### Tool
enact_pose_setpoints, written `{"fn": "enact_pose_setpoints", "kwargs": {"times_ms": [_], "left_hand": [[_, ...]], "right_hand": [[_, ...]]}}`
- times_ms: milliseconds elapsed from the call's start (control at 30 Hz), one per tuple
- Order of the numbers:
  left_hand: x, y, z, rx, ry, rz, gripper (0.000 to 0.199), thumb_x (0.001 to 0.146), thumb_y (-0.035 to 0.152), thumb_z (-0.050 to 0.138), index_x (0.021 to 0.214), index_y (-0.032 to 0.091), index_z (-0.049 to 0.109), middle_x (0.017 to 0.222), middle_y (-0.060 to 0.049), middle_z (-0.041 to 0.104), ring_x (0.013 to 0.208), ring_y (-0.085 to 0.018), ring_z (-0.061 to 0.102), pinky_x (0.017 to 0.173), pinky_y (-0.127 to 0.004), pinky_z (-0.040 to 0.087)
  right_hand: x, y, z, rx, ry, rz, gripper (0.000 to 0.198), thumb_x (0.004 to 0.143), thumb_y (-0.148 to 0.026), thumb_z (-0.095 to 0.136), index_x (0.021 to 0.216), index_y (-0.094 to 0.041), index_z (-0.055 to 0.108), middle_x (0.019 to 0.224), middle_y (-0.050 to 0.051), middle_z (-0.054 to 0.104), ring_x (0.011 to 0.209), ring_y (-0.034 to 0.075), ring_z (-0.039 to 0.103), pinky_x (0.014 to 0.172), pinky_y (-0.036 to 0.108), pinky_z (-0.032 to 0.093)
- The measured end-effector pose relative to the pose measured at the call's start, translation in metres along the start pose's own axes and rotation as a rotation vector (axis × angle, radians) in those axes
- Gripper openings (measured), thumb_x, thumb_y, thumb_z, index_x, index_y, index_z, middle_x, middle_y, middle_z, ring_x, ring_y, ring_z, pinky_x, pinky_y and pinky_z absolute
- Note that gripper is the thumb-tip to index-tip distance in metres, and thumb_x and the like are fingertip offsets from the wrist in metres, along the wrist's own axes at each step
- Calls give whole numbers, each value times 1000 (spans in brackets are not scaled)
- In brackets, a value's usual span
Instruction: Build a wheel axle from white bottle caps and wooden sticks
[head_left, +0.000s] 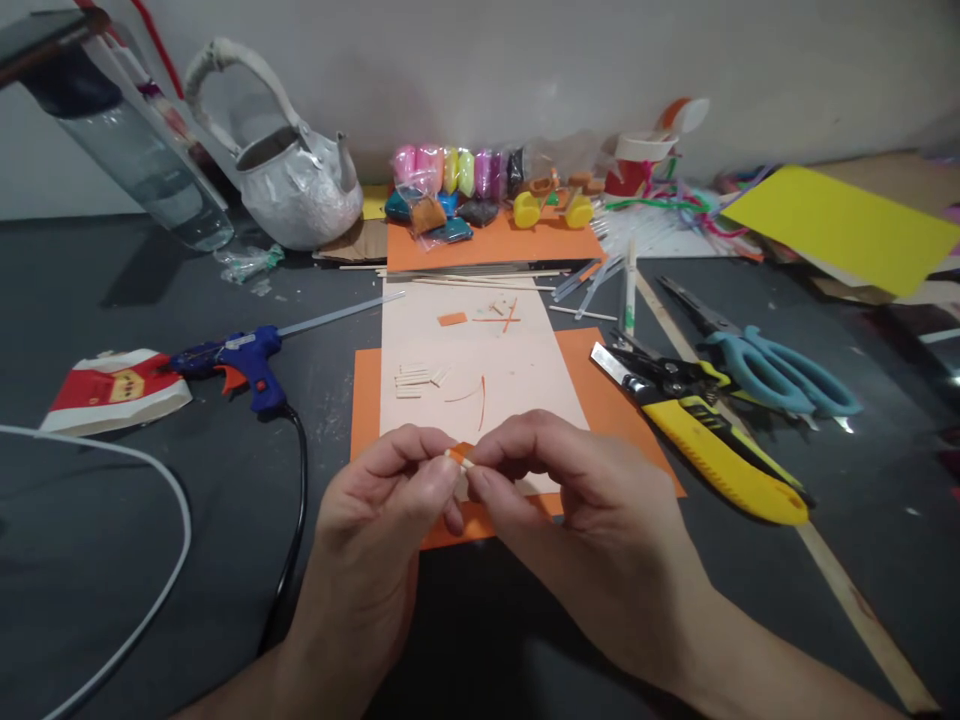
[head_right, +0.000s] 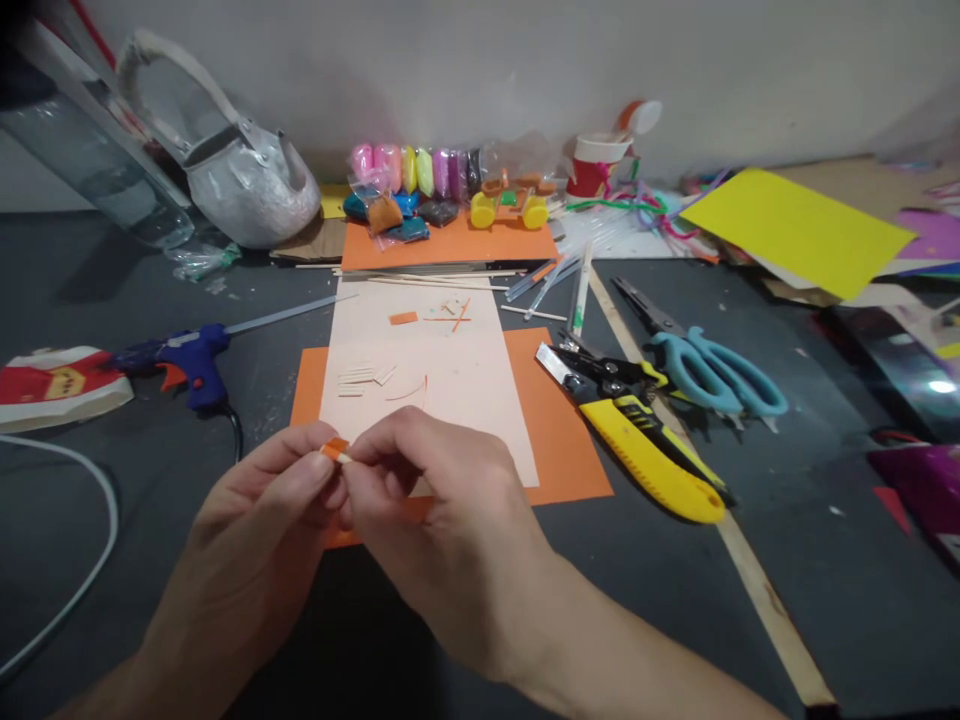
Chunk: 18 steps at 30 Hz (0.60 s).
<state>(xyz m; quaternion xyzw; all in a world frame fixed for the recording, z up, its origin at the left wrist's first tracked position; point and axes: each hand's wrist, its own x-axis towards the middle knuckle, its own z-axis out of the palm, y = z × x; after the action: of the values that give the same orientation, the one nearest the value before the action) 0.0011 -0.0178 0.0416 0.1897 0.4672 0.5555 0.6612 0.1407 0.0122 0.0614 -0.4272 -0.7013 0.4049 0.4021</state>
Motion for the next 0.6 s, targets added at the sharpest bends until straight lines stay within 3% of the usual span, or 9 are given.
{"fn": "enact_pose_setpoints", "kwargs": {"times_ms": [167, 600], "left_hand": [[0, -1, 0, 37, 15, 22, 9, 81, 27, 76, 78, 20, 73, 58, 3, 62, 57, -9, 58, 61, -17, 49], [3, -3, -1, 75, -9, 59, 4, 82, 25, 74, 81, 22, 75, 56, 4, 62, 57, -7, 56, 62, -16, 48]], "right_hand": [[-2, 3, -4, -16, -27, 4, 18, 88, -5, 65, 78, -19, 65, 69, -7, 66, 60, 4, 59, 59, 10, 47], [4, 0, -2, 79, -63, 209, 18, 83, -8, 60, 69, -17, 65, 62, -5, 65, 56, 6, 57, 50, 12, 44]]}}
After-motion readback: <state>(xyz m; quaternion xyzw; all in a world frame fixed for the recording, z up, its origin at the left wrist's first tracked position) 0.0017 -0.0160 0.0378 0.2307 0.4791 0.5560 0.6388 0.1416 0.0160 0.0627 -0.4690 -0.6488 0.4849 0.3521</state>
